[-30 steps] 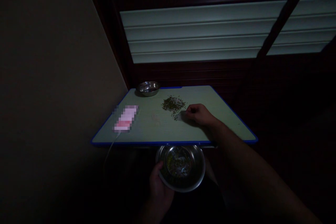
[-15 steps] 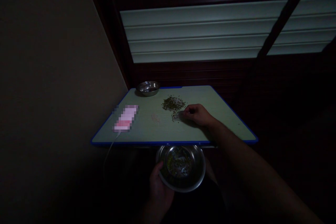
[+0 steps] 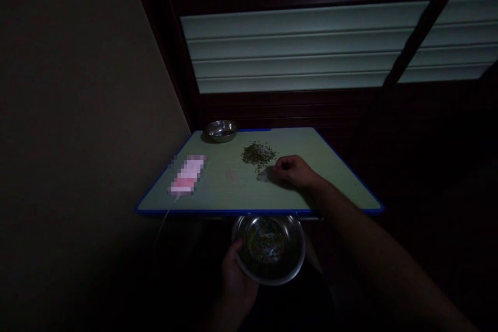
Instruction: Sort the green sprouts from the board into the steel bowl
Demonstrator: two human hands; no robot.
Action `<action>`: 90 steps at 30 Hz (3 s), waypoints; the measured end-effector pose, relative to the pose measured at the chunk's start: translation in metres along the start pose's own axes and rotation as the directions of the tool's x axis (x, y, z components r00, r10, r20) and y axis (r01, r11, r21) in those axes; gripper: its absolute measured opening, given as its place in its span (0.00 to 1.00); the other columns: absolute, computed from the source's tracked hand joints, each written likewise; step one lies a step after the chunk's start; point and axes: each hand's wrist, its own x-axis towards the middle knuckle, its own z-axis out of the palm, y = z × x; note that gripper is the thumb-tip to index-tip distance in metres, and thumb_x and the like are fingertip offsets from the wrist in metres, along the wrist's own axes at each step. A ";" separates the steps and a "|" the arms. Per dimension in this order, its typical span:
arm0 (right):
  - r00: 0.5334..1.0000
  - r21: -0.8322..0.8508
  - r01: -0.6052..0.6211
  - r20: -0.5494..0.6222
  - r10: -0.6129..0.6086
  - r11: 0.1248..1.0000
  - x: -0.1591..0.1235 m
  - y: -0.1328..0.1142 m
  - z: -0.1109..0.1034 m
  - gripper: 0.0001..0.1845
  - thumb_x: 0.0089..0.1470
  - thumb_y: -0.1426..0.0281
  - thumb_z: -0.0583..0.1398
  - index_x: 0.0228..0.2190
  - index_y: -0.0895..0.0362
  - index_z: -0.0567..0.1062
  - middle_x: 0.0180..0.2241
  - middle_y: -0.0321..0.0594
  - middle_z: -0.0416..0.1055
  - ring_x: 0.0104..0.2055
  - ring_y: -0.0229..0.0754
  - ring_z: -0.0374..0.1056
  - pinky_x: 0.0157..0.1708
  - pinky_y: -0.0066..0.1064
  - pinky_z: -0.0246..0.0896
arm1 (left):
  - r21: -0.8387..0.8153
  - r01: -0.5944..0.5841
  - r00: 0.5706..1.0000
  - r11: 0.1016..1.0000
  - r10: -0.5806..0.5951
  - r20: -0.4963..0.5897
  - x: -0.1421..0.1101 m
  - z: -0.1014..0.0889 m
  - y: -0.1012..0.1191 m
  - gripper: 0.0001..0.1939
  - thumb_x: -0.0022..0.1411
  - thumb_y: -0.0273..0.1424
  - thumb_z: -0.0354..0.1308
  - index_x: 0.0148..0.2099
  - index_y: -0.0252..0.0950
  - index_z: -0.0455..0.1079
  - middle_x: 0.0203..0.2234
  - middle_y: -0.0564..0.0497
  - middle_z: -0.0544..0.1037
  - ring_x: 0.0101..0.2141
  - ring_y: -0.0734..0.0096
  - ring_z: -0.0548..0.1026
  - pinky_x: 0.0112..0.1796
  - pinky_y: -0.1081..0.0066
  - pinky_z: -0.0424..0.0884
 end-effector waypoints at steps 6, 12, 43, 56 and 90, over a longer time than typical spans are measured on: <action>0.997 -0.039 -0.009 -0.074 0.007 0.999 0.000 -0.001 0.000 0.13 0.39 0.62 0.62 0.20 0.60 0.71 0.19 0.34 0.64 0.23 0.33 0.56 0.23 0.28 0.51 | -0.004 0.001 1.000 1.000 -0.001 0.016 -0.001 0.000 0.000 0.11 0.59 0.30 0.54 0.39 0.35 0.78 0.32 0.45 0.83 0.36 0.60 0.80 0.47 0.57 0.71; 0.999 -0.029 0.022 -0.038 -0.023 0.999 0.000 -0.002 0.002 0.14 0.39 0.60 0.63 0.19 0.59 0.70 0.18 0.34 0.63 0.23 0.34 0.56 0.24 0.29 0.52 | 0.021 0.017 1.000 1.000 -0.018 0.012 0.001 0.000 0.000 0.11 0.59 0.31 0.54 0.36 0.35 0.78 0.31 0.45 0.83 0.36 0.59 0.80 0.46 0.57 0.71; 0.999 0.057 0.048 0.001 -0.048 0.997 0.000 -0.006 0.008 0.14 0.40 0.61 0.65 0.25 0.60 0.78 0.24 0.38 0.72 0.27 0.38 0.64 0.29 0.31 0.59 | 0.014 -0.024 1.000 1.000 0.024 -0.008 -0.001 0.006 0.000 0.11 0.58 0.30 0.55 0.39 0.34 0.77 0.31 0.45 0.83 0.34 0.61 0.80 0.46 0.57 0.72; 0.996 0.071 0.086 0.024 -0.088 0.994 0.002 0.001 0.008 0.15 0.41 0.60 0.66 0.27 0.60 0.79 0.26 0.40 0.74 0.29 0.38 0.66 0.31 0.31 0.60 | -0.005 -0.005 1.000 1.000 0.005 0.023 0.000 0.003 -0.001 0.12 0.59 0.30 0.53 0.35 0.34 0.78 0.31 0.44 0.83 0.35 0.59 0.80 0.46 0.57 0.71; 0.997 -0.017 -0.070 0.011 0.070 0.997 -0.006 -0.003 -0.013 0.11 0.36 0.65 0.65 0.18 0.59 0.70 0.18 0.34 0.66 0.21 0.33 0.57 0.23 0.27 0.53 | 0.043 -0.014 1.000 0.999 0.015 -0.013 -0.004 0.004 0.000 0.10 0.57 0.31 0.56 0.35 0.32 0.77 0.31 0.44 0.82 0.35 0.59 0.79 0.44 0.59 0.72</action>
